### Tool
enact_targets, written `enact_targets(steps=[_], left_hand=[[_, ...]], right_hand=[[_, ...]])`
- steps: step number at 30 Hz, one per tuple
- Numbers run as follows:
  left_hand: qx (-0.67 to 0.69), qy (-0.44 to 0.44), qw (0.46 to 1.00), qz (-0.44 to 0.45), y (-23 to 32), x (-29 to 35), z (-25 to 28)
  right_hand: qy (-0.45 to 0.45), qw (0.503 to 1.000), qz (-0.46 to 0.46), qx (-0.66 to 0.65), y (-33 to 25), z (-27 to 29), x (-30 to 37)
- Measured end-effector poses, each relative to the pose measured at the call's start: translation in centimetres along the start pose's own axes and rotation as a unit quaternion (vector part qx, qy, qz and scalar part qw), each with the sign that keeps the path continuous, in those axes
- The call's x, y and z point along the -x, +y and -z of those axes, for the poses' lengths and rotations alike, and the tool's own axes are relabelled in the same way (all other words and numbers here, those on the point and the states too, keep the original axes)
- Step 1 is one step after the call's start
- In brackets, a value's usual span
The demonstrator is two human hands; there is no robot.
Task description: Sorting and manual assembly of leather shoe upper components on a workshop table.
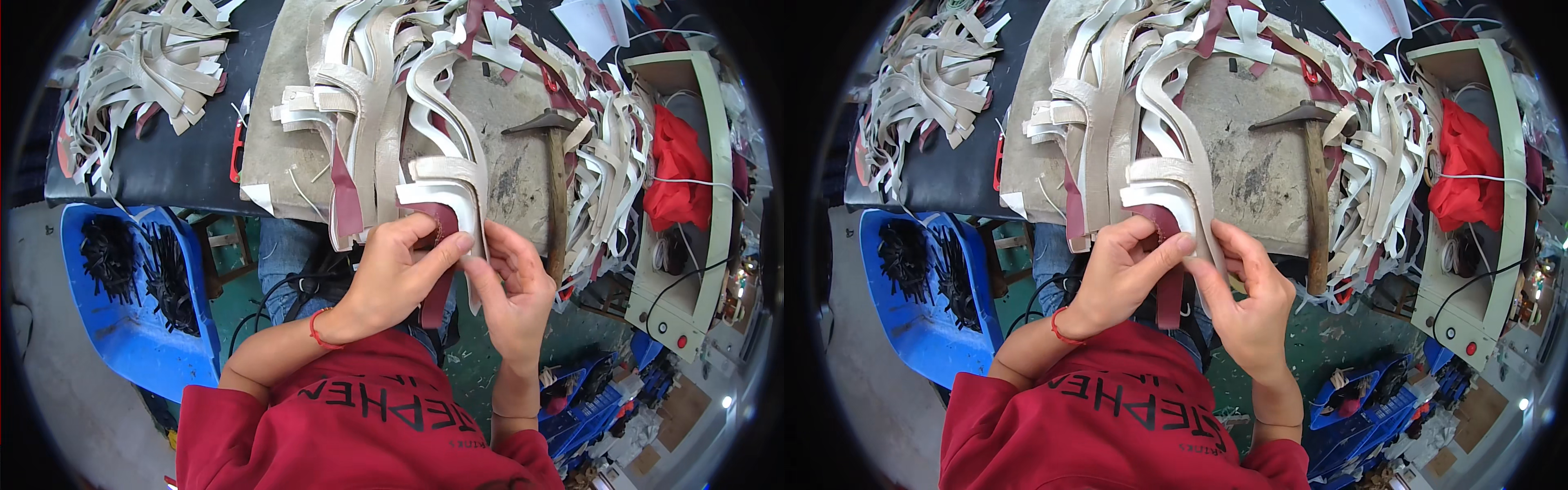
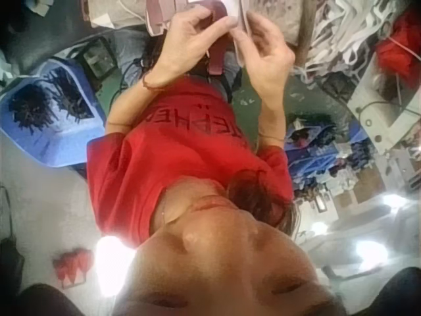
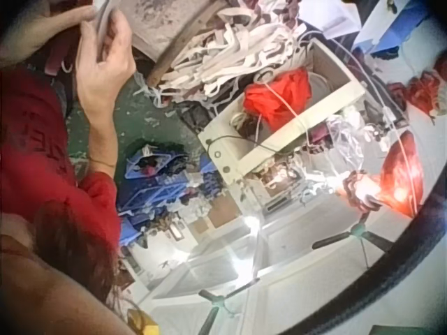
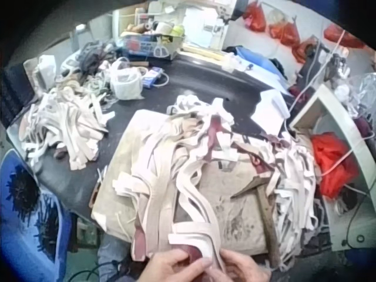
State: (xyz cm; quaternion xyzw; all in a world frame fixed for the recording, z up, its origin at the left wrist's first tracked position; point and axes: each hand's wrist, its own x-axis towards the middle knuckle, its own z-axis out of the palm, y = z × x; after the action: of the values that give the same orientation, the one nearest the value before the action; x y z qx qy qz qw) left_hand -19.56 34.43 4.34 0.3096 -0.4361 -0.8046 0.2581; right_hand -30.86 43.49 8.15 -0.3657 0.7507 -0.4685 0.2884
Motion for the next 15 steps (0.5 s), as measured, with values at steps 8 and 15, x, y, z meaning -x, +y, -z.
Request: enact_targets(steps=[8,15], left_hand=[[0.034,-0.028,0.997,0.069,0.9,-0.1,0.0],[-0.018,0.055,0.997,0.059,0.5,-0.3,-0.7]], right_hand=[[-0.024,0.998,0.007,0.052,-0.8,0.2,-0.2],[0.071,0.988,0.051,0.126,-0.2,1.1,-1.1]])
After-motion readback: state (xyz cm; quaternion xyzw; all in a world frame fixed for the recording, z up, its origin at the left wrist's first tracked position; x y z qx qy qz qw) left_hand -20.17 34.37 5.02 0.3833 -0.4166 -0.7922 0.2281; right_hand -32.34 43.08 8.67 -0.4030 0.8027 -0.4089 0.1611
